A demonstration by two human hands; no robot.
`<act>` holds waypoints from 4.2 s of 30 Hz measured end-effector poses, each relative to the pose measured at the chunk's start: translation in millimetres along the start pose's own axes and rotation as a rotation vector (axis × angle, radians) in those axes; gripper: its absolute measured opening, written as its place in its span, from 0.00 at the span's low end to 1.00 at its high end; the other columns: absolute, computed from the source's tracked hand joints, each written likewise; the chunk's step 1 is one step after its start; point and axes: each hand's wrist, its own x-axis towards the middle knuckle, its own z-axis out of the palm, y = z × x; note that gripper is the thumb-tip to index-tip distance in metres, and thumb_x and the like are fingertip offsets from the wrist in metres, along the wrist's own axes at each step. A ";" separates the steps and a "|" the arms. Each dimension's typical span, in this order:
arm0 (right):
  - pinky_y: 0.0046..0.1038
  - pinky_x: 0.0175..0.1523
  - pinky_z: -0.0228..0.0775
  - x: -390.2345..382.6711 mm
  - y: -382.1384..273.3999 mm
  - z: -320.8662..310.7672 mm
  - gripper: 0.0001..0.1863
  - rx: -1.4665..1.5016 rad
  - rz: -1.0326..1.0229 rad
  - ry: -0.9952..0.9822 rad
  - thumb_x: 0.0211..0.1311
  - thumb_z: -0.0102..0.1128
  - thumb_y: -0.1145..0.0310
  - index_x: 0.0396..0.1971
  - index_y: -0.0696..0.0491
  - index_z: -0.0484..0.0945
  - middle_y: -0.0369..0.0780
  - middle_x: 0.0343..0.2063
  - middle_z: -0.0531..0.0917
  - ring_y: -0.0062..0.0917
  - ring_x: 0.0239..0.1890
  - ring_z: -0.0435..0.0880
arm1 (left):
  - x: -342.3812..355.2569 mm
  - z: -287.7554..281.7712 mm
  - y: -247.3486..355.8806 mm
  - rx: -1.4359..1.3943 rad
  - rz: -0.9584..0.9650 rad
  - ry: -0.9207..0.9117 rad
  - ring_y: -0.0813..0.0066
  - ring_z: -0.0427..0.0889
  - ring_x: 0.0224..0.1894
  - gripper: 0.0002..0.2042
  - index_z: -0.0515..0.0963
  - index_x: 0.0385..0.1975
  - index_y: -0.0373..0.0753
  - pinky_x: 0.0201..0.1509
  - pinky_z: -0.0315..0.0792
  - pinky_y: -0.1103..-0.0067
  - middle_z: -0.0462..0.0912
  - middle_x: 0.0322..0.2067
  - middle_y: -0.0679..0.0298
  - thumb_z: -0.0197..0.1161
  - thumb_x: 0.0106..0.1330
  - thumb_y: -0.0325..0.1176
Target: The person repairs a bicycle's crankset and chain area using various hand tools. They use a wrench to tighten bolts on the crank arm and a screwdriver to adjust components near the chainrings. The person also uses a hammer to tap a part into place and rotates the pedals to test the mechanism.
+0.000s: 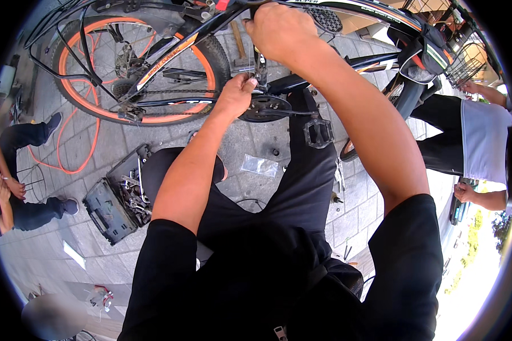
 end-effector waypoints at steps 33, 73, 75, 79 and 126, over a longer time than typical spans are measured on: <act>0.43 0.52 0.83 0.6 19.5 -12.9 0.24 -0.068 -0.150 -0.122 0.73 0.55 0.47 0.50 0.50 0.87 0.40 0.46 0.90 0.37 0.50 0.90 | -2.9 -13.3 83.3 0.320 0.619 0.447 0.70 0.84 0.39 0.18 0.81 0.52 0.32 0.47 0.77 0.74 0.87 0.42 0.56 0.73 0.64 0.30; 0.42 0.50 0.82 -4.3 23.4 -0.9 0.20 0.264 -0.096 0.076 0.68 0.58 0.53 0.36 0.54 0.90 0.48 0.38 0.90 0.39 0.46 0.90 | 2.2 -12.1 109.6 0.377 0.462 0.602 0.60 0.87 0.32 0.17 0.79 0.40 0.30 0.42 0.79 0.70 0.87 0.30 0.51 0.75 0.57 0.35; 0.43 0.52 0.81 -7.2 22.4 0.0 0.21 0.333 -0.063 0.050 0.67 0.58 0.52 0.37 0.55 0.90 0.49 0.41 0.90 0.39 0.48 0.90 | 3.2 -13.9 106.4 0.392 0.471 0.624 0.60 0.87 0.36 0.16 0.79 0.39 0.30 0.44 0.79 0.70 0.87 0.33 0.50 0.74 0.58 0.34; 0.41 0.54 0.82 -15.6 25.0 -6.5 0.18 0.440 -0.048 -0.056 0.66 0.58 0.57 0.41 0.54 0.89 0.48 0.46 0.89 0.40 0.50 0.90 | 7.3 -10.9 100.6 0.193 0.670 0.549 0.76 0.84 0.44 0.14 0.79 0.41 0.34 0.50 0.77 0.76 0.88 0.39 0.61 0.75 0.58 0.27; 0.41 0.54 0.82 0.4 31.5 12.8 0.18 0.321 -0.190 0.015 0.63 0.57 0.72 0.52 0.58 0.82 0.47 0.51 0.88 0.39 0.53 0.89 | 11.6 -0.5 2.6 0.101 0.043 0.101 0.78 0.78 0.38 0.18 0.75 0.53 0.29 0.45 0.74 0.78 0.82 0.37 0.62 0.63 0.77 0.40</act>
